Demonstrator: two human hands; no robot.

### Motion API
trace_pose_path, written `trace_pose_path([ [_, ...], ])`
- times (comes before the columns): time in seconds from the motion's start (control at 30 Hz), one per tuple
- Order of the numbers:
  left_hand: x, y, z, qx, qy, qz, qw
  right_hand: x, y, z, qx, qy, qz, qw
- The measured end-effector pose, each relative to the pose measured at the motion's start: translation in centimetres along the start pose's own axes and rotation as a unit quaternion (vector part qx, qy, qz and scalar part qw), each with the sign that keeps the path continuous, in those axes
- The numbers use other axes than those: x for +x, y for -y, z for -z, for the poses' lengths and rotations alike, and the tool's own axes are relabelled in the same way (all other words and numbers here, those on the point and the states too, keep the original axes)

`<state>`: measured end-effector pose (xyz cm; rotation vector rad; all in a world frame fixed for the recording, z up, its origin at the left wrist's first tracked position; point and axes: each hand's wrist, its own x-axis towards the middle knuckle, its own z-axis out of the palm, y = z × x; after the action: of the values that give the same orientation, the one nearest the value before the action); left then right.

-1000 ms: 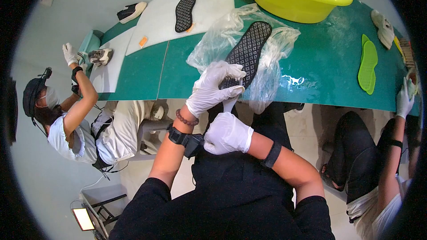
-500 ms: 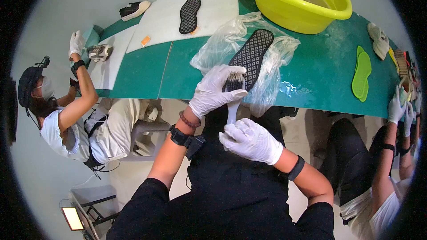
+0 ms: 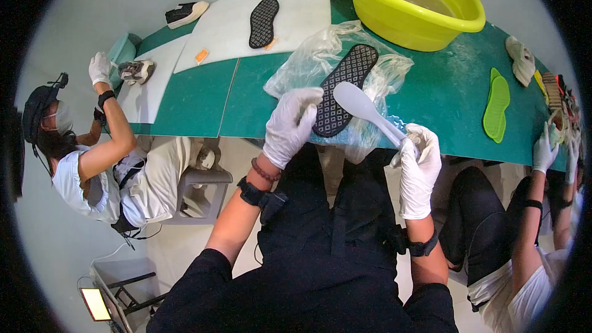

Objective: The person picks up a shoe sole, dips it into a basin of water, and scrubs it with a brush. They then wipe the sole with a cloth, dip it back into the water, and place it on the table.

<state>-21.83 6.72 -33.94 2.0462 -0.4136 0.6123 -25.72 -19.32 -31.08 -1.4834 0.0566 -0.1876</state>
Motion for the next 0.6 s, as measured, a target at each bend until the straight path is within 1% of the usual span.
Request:
trace_pose_path([
  [0.03, -0.2, -0.2, -0.1, 0.050, -0.013, -0.054, 0.997, 0.3, -0.2, 0.6, 0.007, 0.017, -0.013, 1.000],
  [0.07, -0.4, -1.0, -0.1, 0.076, -0.021, -0.086, 0.993, 0.4, -0.3, 1.2, 0.013, 0.050, -0.048, 0.998],
  [0.1, -1.0, -1.4, -0.2, 0.105, -0.001, -0.079, 0.991, 0.3, -0.2, 1.4, 0.022, 0.063, -0.083, 0.994],
  [0.17, -2.5, -2.3, -0.8, 0.133, -0.013, -0.076, 0.988, 0.2, 0.5, 1.6, 0.038, 0.089, -0.157, 0.983],
  [0.2, -3.2, -2.1, -1.2, 0.135, -0.014, -0.073, 0.988, 0.3, 0.6, 1.9, 0.073, 0.122, -0.205, 0.968],
  [0.3, -4.2, -2.2, -1.5, 0.147, 0.002, -0.049, 0.988, -0.5, 1.0, 1.5, 0.160, 0.177, -0.232, 0.943],
  [0.43, -4.8, -2.2, -1.8, 0.142, -0.009, -0.029, 0.989, -1.9, 2.0, 0.1, 0.128, 0.169, -0.150, 0.966],
  [0.47, -5.0, -2.1, -2.0, 0.149, -0.022, -0.032, 0.988, -2.0, 1.4, 0.0, 0.135, 0.169, -0.148, 0.965],
  [0.57, -5.6, -1.5, -2.9, 0.166, -0.058, -0.044, 0.984, -2.3, 1.0, -0.6, 0.152, 0.188, -0.203, 0.949],
  [0.6, -5.8, -1.4, -3.2, 0.169, -0.066, -0.049, 0.982, -2.3, 0.6, -0.8, 0.136, 0.190, -0.213, 0.949],
])
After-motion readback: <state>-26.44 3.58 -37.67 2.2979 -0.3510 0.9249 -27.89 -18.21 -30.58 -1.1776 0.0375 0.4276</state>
